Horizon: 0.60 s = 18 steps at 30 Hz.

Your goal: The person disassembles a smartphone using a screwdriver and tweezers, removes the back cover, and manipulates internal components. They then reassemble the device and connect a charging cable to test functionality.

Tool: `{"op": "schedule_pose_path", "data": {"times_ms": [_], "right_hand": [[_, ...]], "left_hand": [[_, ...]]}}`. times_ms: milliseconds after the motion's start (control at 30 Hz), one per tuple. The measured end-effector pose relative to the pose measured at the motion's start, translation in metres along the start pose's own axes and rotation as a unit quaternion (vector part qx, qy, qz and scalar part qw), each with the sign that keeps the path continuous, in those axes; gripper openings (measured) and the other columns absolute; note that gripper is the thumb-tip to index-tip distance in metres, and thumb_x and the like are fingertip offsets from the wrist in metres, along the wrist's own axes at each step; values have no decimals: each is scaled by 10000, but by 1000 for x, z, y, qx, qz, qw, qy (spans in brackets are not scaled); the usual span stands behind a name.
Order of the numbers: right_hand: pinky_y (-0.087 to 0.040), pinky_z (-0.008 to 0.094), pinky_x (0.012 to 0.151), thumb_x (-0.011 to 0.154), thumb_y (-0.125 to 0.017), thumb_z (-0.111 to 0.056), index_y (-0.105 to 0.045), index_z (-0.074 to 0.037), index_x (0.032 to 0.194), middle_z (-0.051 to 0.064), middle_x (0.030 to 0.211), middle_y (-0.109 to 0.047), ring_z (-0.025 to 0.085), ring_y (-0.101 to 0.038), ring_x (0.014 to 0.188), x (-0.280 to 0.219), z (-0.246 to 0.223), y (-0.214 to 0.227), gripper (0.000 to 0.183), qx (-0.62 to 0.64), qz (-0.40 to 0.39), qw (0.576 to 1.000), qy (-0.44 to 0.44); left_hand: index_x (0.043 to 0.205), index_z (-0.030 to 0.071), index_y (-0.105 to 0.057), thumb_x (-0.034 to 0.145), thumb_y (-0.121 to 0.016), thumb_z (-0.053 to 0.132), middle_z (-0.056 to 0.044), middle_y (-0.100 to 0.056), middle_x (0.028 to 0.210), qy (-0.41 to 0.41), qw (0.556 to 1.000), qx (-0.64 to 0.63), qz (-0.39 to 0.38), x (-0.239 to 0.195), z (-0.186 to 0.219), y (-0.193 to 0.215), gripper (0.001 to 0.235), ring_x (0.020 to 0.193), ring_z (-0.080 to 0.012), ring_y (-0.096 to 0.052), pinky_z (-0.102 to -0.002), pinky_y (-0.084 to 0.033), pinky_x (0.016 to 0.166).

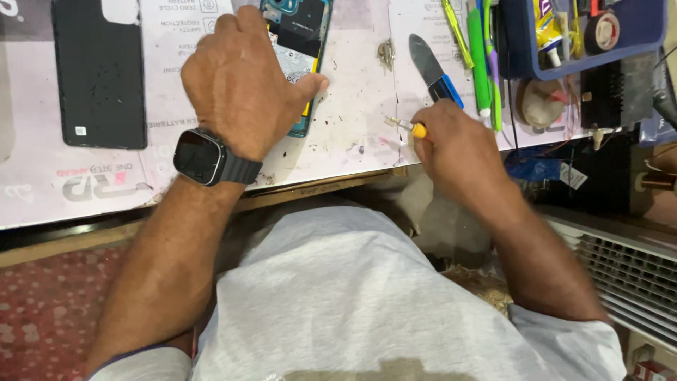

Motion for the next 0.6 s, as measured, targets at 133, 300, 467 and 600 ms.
{"op": "schedule_pose_path", "data": {"times_ms": [133, 300, 467, 600], "right_hand": [[-506, 534, 682, 852, -729, -175, -657, -40, 970, 179, 911, -665, 409, -660, 818, 7, 1, -11, 193, -50, -29, 998, -41], [-506, 513, 697, 888, -692, -127, -645, -32, 931, 184, 878, -657, 404, -641, 818, 48, 6, 5, 115, 32, 5, 999, 16], [-467, 392, 617, 955, -713, -144, -644, 8, 918, 139, 761, -606, 255, -562, 649, 84, 28, 1, 171, 154, 47, 987, -28], [-453, 305, 609, 967, -761, -162, -699, 4, 950, 79, 749, -629, 154, -528, 660, 87, 38, -1, 179, 203, 39, 976, -75]], "left_hand": [[1023, 21, -602, 669, -938, 634, -147, -640, 900, 2, 1000, -12, 4, 1, 4, 8, 784, 770, -318, -647, -458, -520, 605], [1013, 17, -595, 665, -921, 619, -159, -638, 904, 27, 999, -24, -27, 2, 1, 6, 768, 773, -324, -647, -464, -523, 624], [1015, 19, -595, 680, -908, 614, -156, -643, 914, 26, 999, -37, -27, 1, 1, 8, 751, 784, -323, -653, -467, -525, 646], [990, 24, -597, 651, -911, 605, -155, -646, 915, 22, 999, -47, -11, 2, 0, 13, 742, 796, -329, -656, -471, -524, 643]]}}
Point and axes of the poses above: each hand's wrist, its own x-axis towards the middle knuckle, its own y-axis out of the back of the hand, z = x × y, the point moved 9 cm from there along x, towards the middle knuckle
